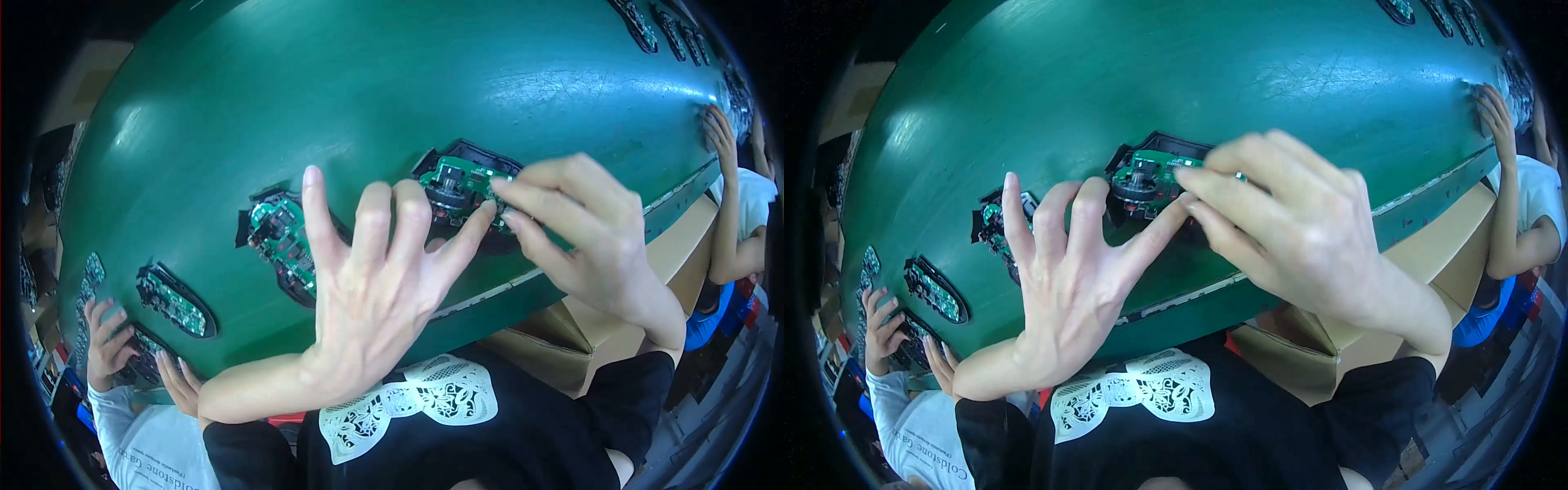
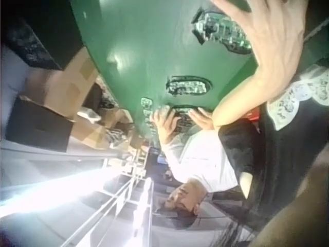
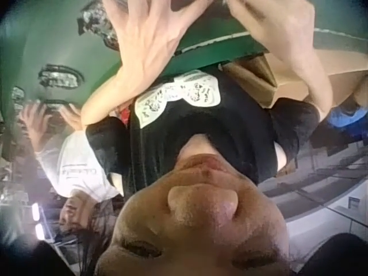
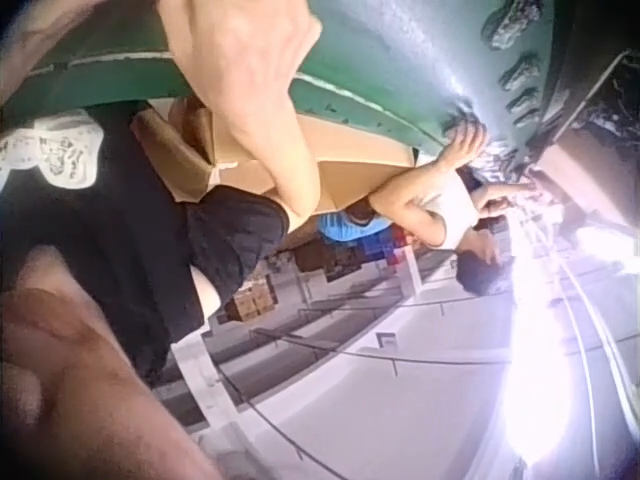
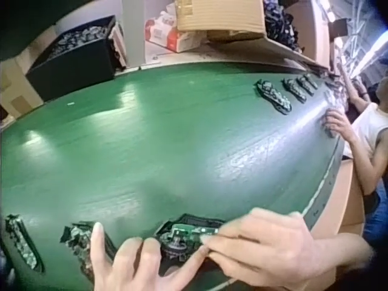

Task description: The person unpacks mouse components from a box, snaps plastic casing pieces together, and installs scroll wheels onto computer mouse circuit boards along an assembly line.

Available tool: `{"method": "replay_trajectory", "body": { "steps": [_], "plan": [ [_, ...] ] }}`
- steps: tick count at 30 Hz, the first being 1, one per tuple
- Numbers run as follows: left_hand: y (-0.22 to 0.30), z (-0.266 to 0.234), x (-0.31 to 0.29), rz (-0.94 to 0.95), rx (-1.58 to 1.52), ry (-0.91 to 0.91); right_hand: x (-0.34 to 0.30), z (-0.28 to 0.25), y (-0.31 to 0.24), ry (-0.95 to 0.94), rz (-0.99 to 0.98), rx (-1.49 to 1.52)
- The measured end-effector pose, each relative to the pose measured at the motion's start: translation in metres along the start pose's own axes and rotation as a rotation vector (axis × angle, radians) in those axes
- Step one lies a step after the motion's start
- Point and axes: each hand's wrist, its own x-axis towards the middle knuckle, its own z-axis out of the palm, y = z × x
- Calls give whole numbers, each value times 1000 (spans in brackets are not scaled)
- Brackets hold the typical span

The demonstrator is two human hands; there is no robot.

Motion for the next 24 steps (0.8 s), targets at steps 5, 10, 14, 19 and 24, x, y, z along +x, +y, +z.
{"method": "replay_trajectory", "body": {
  "steps": [5,10,14,19,24],
  "plan": [
    [4,12,-2,-63,-27,101,34,14,-1,-84,129,189],
    [5,17,-1,-69,-41,128,24,10,10,-171,297,275],
    [3,18,1,-18,-68,153,16,10,11,-108,313,288],
    [3,18,2,-1,-87,188,33,11,4,-74,230,263],
    [-13,-24,-18,-6,-239,6,23,12,-3,89,-146,-185]
  ]
}}
